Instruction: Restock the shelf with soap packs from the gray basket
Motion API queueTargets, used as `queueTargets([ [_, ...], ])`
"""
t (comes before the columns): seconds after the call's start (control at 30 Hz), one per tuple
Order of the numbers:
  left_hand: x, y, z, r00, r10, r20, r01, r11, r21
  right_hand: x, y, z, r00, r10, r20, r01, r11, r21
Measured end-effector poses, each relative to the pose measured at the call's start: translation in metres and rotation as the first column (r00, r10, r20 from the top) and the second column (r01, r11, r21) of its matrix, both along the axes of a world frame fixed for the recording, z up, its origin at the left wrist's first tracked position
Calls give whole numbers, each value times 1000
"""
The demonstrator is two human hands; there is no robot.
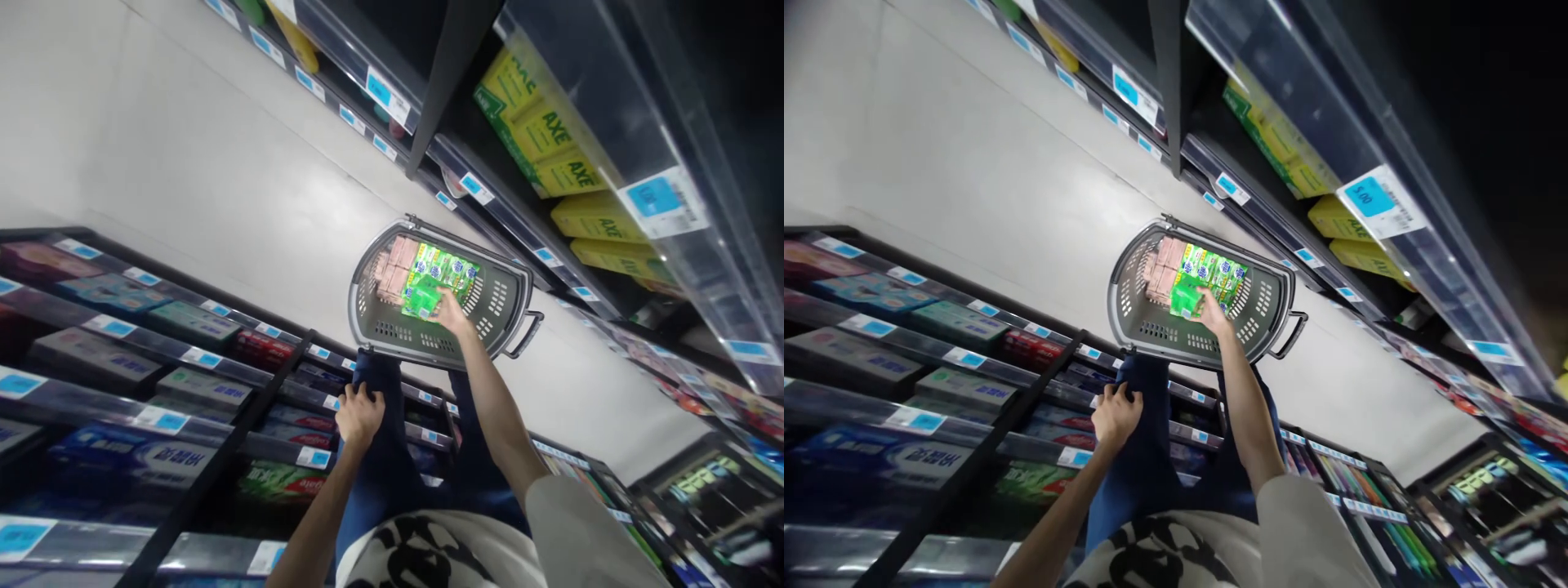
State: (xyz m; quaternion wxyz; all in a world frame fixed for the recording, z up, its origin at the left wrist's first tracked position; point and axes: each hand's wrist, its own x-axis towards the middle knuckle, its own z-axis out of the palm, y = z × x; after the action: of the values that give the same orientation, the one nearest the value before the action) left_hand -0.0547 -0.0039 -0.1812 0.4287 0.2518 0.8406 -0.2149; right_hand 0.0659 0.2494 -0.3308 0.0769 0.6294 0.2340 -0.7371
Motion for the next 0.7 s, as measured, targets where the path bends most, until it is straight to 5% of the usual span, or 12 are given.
queueTargets([
  [0.13,4,-2,2,1000,-7,-17,7,1000,30,1,-2,49,970,-40,-242,53,998,46],
  [0.27,10,-7,3,1000,1,-6,-1,998,61,-12,-5,97,963,-25,-269,67,987,148],
  [0.53,32,-30,21,977,157,147,-173,980,100,-7,-34,230,906,-119,-407,253,922,294],
  [0.63,31,-26,42,910,312,273,-395,853,341,2,-45,263,950,-49,-307,221,802,555],
  [0.7,28,-11,64,787,379,486,-604,632,485,7,-54,278,987,17,-159,107,670,735],
])
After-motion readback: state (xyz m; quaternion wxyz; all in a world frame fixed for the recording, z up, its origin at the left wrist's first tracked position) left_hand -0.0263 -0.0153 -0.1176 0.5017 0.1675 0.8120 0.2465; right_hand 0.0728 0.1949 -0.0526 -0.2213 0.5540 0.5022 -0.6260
